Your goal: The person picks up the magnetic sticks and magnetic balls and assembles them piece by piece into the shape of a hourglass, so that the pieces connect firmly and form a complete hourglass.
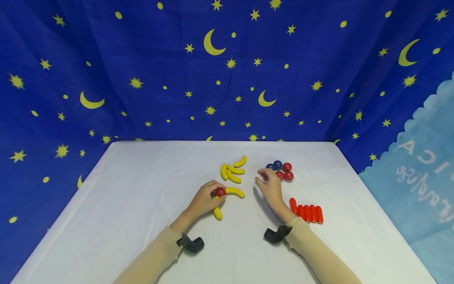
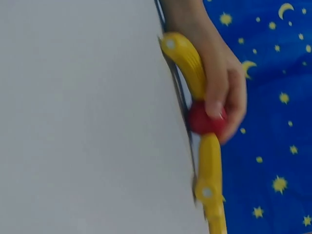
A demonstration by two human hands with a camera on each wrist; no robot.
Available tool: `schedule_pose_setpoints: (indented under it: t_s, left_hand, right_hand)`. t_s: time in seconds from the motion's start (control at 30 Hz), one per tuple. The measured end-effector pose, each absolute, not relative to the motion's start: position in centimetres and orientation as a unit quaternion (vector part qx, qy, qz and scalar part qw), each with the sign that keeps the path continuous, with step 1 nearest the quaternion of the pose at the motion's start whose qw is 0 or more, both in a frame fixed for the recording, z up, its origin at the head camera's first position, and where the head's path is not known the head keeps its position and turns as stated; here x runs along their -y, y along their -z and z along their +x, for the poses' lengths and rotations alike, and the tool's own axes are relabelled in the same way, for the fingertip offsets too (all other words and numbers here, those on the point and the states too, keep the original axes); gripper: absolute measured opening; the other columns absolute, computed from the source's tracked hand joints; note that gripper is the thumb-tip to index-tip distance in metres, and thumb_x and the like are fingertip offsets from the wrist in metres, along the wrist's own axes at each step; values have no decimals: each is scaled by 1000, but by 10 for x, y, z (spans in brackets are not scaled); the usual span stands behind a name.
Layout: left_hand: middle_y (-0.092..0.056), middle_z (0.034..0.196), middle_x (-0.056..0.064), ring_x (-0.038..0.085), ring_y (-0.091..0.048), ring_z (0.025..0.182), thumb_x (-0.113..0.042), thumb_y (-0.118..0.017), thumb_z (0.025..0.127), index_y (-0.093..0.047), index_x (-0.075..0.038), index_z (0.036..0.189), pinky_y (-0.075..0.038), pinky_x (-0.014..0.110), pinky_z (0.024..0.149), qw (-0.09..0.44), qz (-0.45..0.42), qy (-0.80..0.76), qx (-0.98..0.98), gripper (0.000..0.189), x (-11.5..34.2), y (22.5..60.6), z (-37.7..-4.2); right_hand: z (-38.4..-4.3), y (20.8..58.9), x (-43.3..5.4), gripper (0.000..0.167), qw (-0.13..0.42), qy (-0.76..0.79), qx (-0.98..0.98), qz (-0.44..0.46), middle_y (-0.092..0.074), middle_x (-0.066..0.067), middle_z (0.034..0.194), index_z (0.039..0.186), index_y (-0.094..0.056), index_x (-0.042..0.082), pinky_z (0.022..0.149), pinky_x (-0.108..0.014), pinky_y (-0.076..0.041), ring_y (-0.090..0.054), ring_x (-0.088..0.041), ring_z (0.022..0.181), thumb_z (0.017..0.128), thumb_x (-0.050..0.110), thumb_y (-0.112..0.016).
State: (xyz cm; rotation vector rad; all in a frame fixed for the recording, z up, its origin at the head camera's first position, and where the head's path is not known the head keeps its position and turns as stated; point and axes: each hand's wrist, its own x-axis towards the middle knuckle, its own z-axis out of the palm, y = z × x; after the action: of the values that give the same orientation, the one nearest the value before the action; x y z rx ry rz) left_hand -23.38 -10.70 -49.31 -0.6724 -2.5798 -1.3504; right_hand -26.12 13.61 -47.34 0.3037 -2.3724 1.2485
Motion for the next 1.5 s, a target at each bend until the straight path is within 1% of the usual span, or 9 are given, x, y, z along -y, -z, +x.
schedule_pose_setpoints:
  t_s: [0.13, 0.27, 0.4, 0.53, 0.67, 0.87, 1.0, 1.23, 1.5]
  left_hand:
    - [-63, 95, 2, 10, -55, 81, -14, -75, 79, -68, -10, 101, -49, 20, 71, 72, -214, 448, 865, 23, 107, 493, -233]
    - [-60, 85, 0, 9, -51, 74, -18, -76, 78, -64, -11, 86, -45, 18, 65, 97, -196, 443, 869, 16, 108, 495, -234]
    - [-55, 72, 0, 8, -47, 65, -22, -76, 80, -55, -12, 66, -40, 18, 59, 118, -180, 456, 863, 27, 110, 497, -235]
    - [-56, 64, -2, 5, -45, 56, -25, -77, 80, -51, -12, 58, -37, 17, 53, 93, -163, 475, 860, 37, 111, 496, -234]
    - [-61, 65, -3, 4, -40, 51, -29, -79, 76, -61, -15, 72, -31, 18, 49, 56, -150, 455, 876, 24, 110, 491, -233]
    - [-70, 81, 0, 4, -44, 53, -20, -76, 76, -68, -13, 95, -34, 19, 49, 24, -136, 457, 878, 22, 107, 489, -233]
    - [-69, 84, 4, 5, -45, 56, -15, -76, 76, -69, -11, 97, -36, 18, 52, 34, -113, 487, 865, 22, 107, 490, -234]
    - [-67, 82, 7, 7, -47, 57, -11, -77, 76, -69, -7, 97, -38, 19, 51, 60, -97, 520, 847, 23, 107, 492, -235]
    - [-66, 82, 8, 7, -48, 56, -11, -77, 77, -69, -9, 93, -39, 18, 49, 51, -97, 543, 833, 18, 106, 495, -237]
  right_hand:
    - [-267, 470, -147, 26, 238, -458, 853, 75, -65, -22, 103, 104, -65, -8, 82, -45, -51, -61, -33, 95, 78, -5, -65]
    - [-270, 470, -152, 28, 231, -459, 856, 53, -66, -22, 108, 107, -65, -7, 80, -43, -51, -61, -33, 94, 78, -3, -65]
    - [-272, 474, -155, 30, 217, -447, 867, 44, -66, -22, 113, 109, -65, -5, 79, -39, -48, -60, -32, 93, 80, -2, -66]
    - [-272, 474, -156, 31, 211, -432, 875, 49, -64, -23, 115, 110, -65, -5, 82, -42, -48, -58, -34, 98, 79, -2, -66]
    - [-271, 476, -156, 33, 204, -414, 885, 55, -64, -25, 115, 109, -65, -6, 90, -48, -46, -57, -37, 107, 76, -4, -66]
    - [-271, 479, -156, 34, 174, -408, 894, 58, -63, -24, 112, 108, -65, -6, 87, -46, -51, -59, -35, 104, 74, -3, -68]
    - [-270, 479, -154, 37, 154, -414, 895, 57, -63, -23, 112, 109, -64, -5, 87, -45, -50, -59, -34, 100, 73, -2, -70]
    - [-265, 480, -143, 35, 161, -429, 886, 74, -66, -21, 101, 105, -64, -6, 73, -33, -49, -61, -29, 87, 73, 3, -74]
    - [-253, 481, -123, 37, 111, -485, 861, 101, -68, -16, 102, 107, -64, -2, 76, -28, -55, -64, -26, 92, 73, 5, -78]
